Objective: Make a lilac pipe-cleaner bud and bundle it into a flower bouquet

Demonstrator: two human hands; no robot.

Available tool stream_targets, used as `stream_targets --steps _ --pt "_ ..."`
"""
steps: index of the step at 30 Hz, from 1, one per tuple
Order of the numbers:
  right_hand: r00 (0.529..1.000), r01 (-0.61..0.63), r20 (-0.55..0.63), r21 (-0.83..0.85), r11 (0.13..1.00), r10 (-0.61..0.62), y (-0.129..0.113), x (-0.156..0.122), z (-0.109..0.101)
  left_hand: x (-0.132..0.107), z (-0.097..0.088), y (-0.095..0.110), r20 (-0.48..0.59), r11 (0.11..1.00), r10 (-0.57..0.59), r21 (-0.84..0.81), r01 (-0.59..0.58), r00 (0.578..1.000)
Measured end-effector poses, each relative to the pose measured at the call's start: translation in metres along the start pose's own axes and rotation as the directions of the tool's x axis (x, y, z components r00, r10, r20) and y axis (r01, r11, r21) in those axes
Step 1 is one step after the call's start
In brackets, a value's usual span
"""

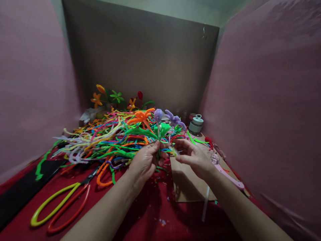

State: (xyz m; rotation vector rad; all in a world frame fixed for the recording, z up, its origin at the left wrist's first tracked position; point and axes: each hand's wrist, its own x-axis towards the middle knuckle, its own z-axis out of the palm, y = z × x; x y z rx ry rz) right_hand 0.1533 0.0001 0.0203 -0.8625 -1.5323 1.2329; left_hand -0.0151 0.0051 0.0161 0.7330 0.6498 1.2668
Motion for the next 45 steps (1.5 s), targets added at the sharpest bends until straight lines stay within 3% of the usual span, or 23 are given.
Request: stream_targets --steps 5,10,16,20,26,30,34,38,45 --pt "0.998 0.056 0.032 -0.173 0.983 -0.051 -0.001 0.003 0.009 0.001 0.0 -0.001 0.019 0.999 -0.031 0.012 0.031 0.999" --pt "0.999 0.032 0.015 -0.266 0.963 -0.029 -0.004 0.004 0.01 -0.002 0.004 0.004 -0.008 1.0 -0.004 0.01 0.004 1.0" --pt "0.993 -0.042 0.098 -0.159 0.986 0.058 0.008 0.005 0.005 0.0 0.001 0.001 0.052 1.0 0.016 0.011 -0.017 0.999" --pt "0.99 -0.121 0.065 -0.072 0.99 0.126 0.021 0.005 0.008 0.0 -0.003 -0.003 0.085 0.999 0.009 0.041 -0.013 0.996" --pt "0.994 -0.103 0.028 0.039 0.994 0.102 0.025 0.003 0.013 -0.002 0.0 -0.002 0.09 0.997 0.0 0.081 -0.007 0.996" --pt "0.992 -0.122 -0.021 -0.032 0.992 0.121 0.027 0.003 0.002 0.003 -0.002 0.0 0.025 0.995 0.059 0.075 -0.061 0.998" --pt "0.996 -0.061 -0.063 -0.042 0.997 0.059 0.02 0.003 -0.009 0.006 -0.005 -0.004 -0.001 0.99 0.067 0.127 -0.066 0.998" --pt "0.999 0.021 -0.029 -0.06 0.998 -0.023 0.004 0.004 -0.001 0.003 -0.002 -0.014 0.066 0.983 0.008 0.181 -0.02 0.998" --pt "0.994 -0.033 -0.103 0.027 0.999 0.036 0.0 0.008 0.013 -0.002 0.001 -0.021 0.169 0.971 -0.01 0.236 -0.03 0.986"
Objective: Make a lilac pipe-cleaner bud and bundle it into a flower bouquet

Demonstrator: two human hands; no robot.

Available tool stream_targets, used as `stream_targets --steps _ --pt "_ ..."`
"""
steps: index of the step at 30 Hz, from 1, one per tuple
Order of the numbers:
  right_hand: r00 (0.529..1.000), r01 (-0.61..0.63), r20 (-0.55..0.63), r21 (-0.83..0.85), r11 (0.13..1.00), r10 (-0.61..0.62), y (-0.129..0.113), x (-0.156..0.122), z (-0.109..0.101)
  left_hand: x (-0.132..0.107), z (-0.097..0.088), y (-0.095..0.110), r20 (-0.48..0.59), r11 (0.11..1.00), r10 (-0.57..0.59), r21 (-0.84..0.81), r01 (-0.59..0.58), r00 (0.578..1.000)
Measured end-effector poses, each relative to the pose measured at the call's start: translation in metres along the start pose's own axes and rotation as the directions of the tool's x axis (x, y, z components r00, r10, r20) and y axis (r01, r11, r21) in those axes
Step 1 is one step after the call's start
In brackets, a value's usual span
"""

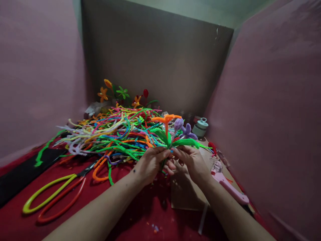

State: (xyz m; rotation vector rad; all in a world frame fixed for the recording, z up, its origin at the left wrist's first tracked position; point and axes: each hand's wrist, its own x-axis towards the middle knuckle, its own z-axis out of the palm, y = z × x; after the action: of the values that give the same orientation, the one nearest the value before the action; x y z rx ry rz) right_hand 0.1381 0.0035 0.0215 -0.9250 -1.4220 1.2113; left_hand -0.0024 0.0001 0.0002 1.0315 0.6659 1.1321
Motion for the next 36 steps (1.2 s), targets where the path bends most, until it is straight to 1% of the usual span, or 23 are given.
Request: stream_targets --steps 3,7,12,14,17,20,24,26,28,32,34,36 --pt "1.0 -0.018 -0.001 0.009 1.0 0.018 0.006 -0.001 -0.002 -0.001 0.001 0.0 0.0 1.0 0.002 0.015 -0.002 1.0" --pt "0.997 -0.061 0.042 0.075 0.995 0.058 0.011 -0.002 -0.003 -0.001 0.001 -0.001 0.019 1.0 0.013 0.002 -0.013 1.0" --pt "0.995 -0.031 0.1 0.058 0.998 0.025 0.015 -0.004 0.001 -0.002 0.004 -0.001 0.026 1.0 0.013 0.02 -0.014 1.0" --pt "0.995 -0.029 0.101 0.066 0.997 0.022 0.019 -0.005 0.004 -0.002 0.006 0.0 0.036 0.999 0.005 0.041 -0.006 0.999" --pt "1.0 0.0 0.02 0.039 0.999 -0.001 0.023 -0.005 0.005 -0.002 0.008 0.001 0.057 0.998 -0.007 0.057 0.004 0.998" --pt "0.997 0.033 -0.072 -0.033 0.999 -0.035 0.023 -0.008 0.004 -0.002 0.009 -0.001 0.071 0.999 -0.005 0.052 0.001 0.997" --pt "0.987 0.086 -0.123 -0.128 0.988 -0.102 0.017 -0.012 0.006 -0.003 0.008 -0.003 0.089 0.999 0.006 0.05 -0.011 0.996" --pt "0.983 0.128 -0.118 -0.089 0.988 -0.138 0.017 -0.013 0.009 -0.004 0.007 -0.003 0.098 0.999 0.01 0.041 -0.014 0.995" --pt "0.986 0.138 -0.099 0.02 0.99 -0.135 0.02 -0.012 0.014 -0.004 0.007 -0.002 0.108 1.0 0.013 0.018 -0.015 0.994" --pt "0.999 0.048 0.001 0.268 0.962 -0.05 0.029 -0.008 0.018 -0.003 0.006 -0.002 0.135 0.999 0.007 -0.045 -0.001 0.991" --pt "0.999 0.044 0.013 0.316 0.948 -0.051 0.032 -0.006 0.016 -0.003 0.004 -0.003 0.148 0.997 -0.003 -0.071 0.014 0.989" --pt "0.997 0.077 -0.007 0.321 0.944 -0.079 0.033 -0.005 0.014 -0.003 0.004 -0.003 0.164 0.995 -0.018 -0.092 0.033 0.986"
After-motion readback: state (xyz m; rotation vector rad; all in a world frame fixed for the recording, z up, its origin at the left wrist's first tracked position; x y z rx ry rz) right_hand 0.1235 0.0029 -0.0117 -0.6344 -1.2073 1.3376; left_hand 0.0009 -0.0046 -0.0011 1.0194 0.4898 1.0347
